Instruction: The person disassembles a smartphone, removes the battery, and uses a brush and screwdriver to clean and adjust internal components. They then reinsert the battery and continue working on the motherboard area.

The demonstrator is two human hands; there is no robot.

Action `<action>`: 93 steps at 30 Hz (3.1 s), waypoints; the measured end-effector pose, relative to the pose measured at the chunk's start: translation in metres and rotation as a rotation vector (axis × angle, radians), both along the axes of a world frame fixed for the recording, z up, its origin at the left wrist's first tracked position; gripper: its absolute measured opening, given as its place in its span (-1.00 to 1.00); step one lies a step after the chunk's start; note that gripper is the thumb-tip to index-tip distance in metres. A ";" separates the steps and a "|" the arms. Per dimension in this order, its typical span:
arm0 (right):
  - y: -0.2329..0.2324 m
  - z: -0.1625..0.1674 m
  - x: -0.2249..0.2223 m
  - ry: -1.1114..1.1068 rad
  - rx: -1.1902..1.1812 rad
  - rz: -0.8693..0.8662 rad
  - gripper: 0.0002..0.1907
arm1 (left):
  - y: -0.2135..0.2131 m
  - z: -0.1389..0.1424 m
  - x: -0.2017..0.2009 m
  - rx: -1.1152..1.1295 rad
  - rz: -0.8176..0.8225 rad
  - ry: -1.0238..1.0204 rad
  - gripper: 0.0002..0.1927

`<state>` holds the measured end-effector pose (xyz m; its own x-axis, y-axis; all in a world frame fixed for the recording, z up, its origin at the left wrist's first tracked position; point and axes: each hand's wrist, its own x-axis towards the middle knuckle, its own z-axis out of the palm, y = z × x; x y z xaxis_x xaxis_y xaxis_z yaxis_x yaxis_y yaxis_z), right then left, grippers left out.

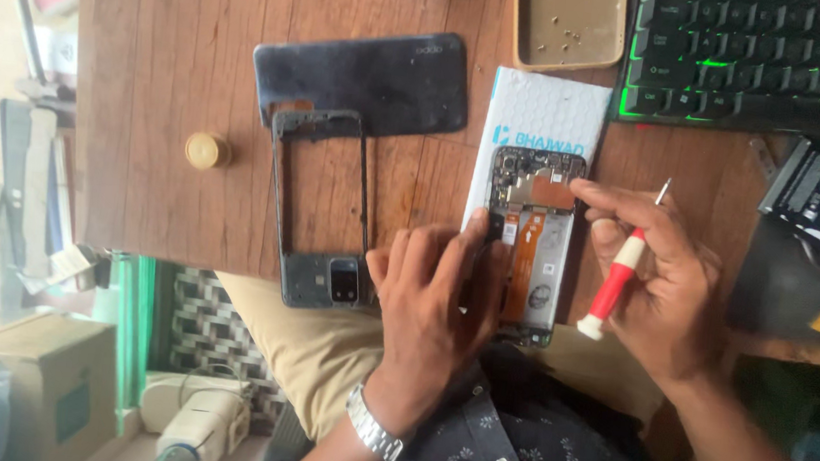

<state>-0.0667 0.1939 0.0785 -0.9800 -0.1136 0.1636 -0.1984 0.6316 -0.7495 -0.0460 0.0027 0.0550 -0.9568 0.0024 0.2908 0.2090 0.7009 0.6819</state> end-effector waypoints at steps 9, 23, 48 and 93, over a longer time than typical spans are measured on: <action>0.005 -0.019 -0.003 -0.027 -0.079 -0.019 -0.80 | -0.003 -0.014 -0.004 -0.005 -0.028 -0.032 -0.57; 0.011 -0.030 -0.002 -0.039 -0.146 -0.022 -0.77 | -0.001 -0.018 -0.006 -0.024 -0.027 -0.030 -0.56; 0.017 -0.033 0.009 -0.039 -0.443 -0.088 -0.67 | 0.000 -0.015 0.000 -0.033 -0.025 -0.048 -0.57; 0.008 -0.037 -0.002 0.040 0.049 0.035 -0.75 | -0.005 -0.014 0.001 -0.011 -0.038 -0.071 -0.60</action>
